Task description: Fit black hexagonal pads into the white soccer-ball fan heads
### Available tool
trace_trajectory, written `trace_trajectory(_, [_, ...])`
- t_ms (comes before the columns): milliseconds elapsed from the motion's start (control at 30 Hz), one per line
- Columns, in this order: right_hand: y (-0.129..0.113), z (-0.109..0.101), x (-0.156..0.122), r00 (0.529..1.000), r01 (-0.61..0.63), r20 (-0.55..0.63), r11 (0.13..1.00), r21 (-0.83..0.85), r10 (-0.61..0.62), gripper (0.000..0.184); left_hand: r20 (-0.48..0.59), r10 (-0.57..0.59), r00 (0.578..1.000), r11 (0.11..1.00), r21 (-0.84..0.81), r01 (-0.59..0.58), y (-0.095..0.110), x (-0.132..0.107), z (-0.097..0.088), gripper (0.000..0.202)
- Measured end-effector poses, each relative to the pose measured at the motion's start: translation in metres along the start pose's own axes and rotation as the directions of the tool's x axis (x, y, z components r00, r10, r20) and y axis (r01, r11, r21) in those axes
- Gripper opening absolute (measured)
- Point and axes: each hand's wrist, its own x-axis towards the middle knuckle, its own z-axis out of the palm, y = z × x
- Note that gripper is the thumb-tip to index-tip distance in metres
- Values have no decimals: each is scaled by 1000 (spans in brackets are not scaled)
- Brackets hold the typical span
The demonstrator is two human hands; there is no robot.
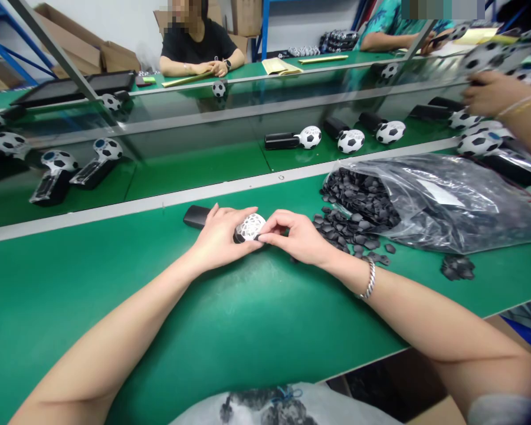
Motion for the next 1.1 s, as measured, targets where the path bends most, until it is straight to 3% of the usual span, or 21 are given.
trace_trajectory(233, [0,5,4,993,-102,72,982,156,92,17,-39,-90,995,993,-77,87,4,3,2,54])
trace_trajectory(367, [2,-3,7,987,-132,111,984,117,119,18,-32,-48,998,995,-86,45,1,2,4,55])
trace_trajectory(433, [3,-15,8,974,-146,174,989,-9,146,17,-13,7,1000,996,-85,-8,-1,1,4,56])
trace_trajectory(500, [3,-26,6,963,-120,206,964,-237,171,16,-2,48,999,997,-68,-48,-4,1,3,61])
trace_trajectory(600, [3,-36,2,953,-100,186,830,-549,238,13,54,80,995,997,-28,-78,-5,0,-4,65])
trace_trajectory(667, [1,-36,-1,942,-109,188,782,-613,279,8,147,117,982,993,-31,-114,-5,-1,-9,64])
trace_trajectory(767, [-3,-34,-3,938,-70,249,834,-548,242,10,226,119,967,992,-65,-106,-1,-4,-11,65])
trace_trajectory(900, [-6,-31,-7,946,-64,294,965,-255,140,11,151,80,985,990,-129,-61,2,-6,-3,60])
trace_trajectory(1100, [-2,-26,-9,966,-149,214,989,17,142,11,130,206,970,939,-304,-159,-6,-1,-3,52])
